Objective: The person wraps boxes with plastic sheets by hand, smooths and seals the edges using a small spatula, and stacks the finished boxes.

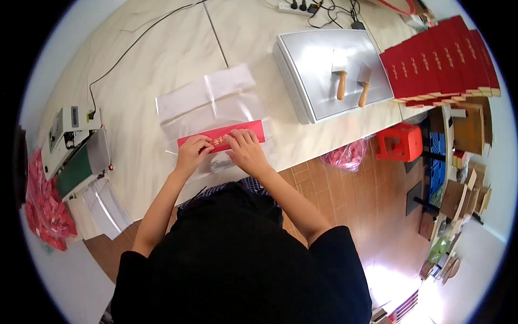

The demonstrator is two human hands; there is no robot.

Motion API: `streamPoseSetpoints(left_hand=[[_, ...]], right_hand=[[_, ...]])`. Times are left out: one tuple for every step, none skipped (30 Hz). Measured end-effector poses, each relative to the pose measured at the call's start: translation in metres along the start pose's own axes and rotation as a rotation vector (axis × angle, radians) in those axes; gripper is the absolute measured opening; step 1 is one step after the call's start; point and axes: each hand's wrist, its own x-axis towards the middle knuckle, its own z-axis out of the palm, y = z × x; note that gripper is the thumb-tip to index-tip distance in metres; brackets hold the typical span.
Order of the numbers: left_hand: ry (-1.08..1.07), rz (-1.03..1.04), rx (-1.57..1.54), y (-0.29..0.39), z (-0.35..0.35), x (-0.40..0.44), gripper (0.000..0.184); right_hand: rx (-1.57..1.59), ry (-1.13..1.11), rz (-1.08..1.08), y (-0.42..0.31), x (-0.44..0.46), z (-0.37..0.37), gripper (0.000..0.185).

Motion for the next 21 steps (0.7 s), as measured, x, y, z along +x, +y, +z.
streamPoseSetpoints(left_hand=[[0.013,-0.012,0.003,-0.001,0.001,-0.001,0.008],[0.019,-0.007,-0.01,-0.002,0.002,-0.001,0.009],[0.024,-0.002,-0.021,-0.003,0.003,-0.001,0.01],[0.038,-0.015,-0.015,-0.004,0.002,-0.002,0.01],[0.016,-0.015,-0.025,-0.005,0.001,-0.003,0.011],[-0.008,-0.016,-0.036,-0.007,-0.001,-0.006,0.012],[0.003,-0.029,-0.031,-0.009,-0.005,-0.011,0.012],[0.017,-0.025,0.008,-0.011,-0.011,-0.016,0.014],[0.029,-0.022,0.047,-0.013,-0.017,-0.022,0.015],[0.037,-0.031,0.049,-0.015,-0.024,-0.029,0.015],[0.053,-0.064,0.079,-0.017,-0.033,-0.037,0.016],[0.069,-0.098,0.108,-0.019,-0.039,-0.043,0.017],[0.106,-0.113,0.115,-0.021,-0.042,-0.047,0.015],[0.113,-0.121,0.114,-0.023,-0.043,-0.048,0.015],[0.143,-0.124,0.119,-0.025,-0.044,-0.05,0.014],[0.167,-0.118,0.124,-0.027,-0.046,-0.051,0.013],[0.172,-0.124,0.123,-0.027,-0.045,-0.05,0.013],[0.2,-0.132,0.128,-0.027,-0.044,-0.048,0.012],[0.226,-0.14,0.132,-0.027,-0.044,-0.047,0.012],[0.23,-0.143,0.13,-0.027,-0.044,-0.046,0.012],[0.227,-0.141,0.141,-0.028,-0.044,-0.046,0.012]], right_hand=[[-0.002,0.01,0.04,0.005,0.001,0.012,0.026],[-0.003,0.022,0.079,0.01,0.0,0.022,0.022],[0.01,0.028,0.077,0.013,0.002,0.023,0.017],[0.018,0.02,0.06,0.015,0.003,0.025,0.017],[0.033,0.023,0.07,0.016,0.004,0.026,0.016],[0.047,0.026,0.081,0.017,0.006,0.026,0.015],[0.062,0.017,0.085,0.018,0.007,0.026,0.015],[0.069,0.009,0.074,0.017,0.007,0.027,0.015],[0.057,0.019,0.078,0.017,0.007,0.027,0.015],[0.045,0.03,0.083,0.015,0.008,0.026,0.015],[0.048,0.026,0.094,0.015,0.008,0.027,0.014],[0.052,0.019,0.087,0.015,0.007,0.028,0.014],[0.047,0.031,0.104,0.015,0.007,0.03,0.014],[0.042,0.043,0.121,0.015,0.006,0.031,0.014],[0.046,0.026,0.108,0.014,0.007,0.031,0.014],[0.051,0.039,0.127,0.013,0.007,0.031,0.013],[0.056,0.055,0.147,0.012,0.008,0.03,0.013],[0.056,0.051,0.142,0.012,0.009,0.03,0.013],[0.06,0.038,0.159,0.012,0.009,0.03,0.013],[0.063,0.026,0.177,0.012,0.01,0.029,0.014],[0.062,0.023,0.175,0.011,0.01,0.026,0.014]])
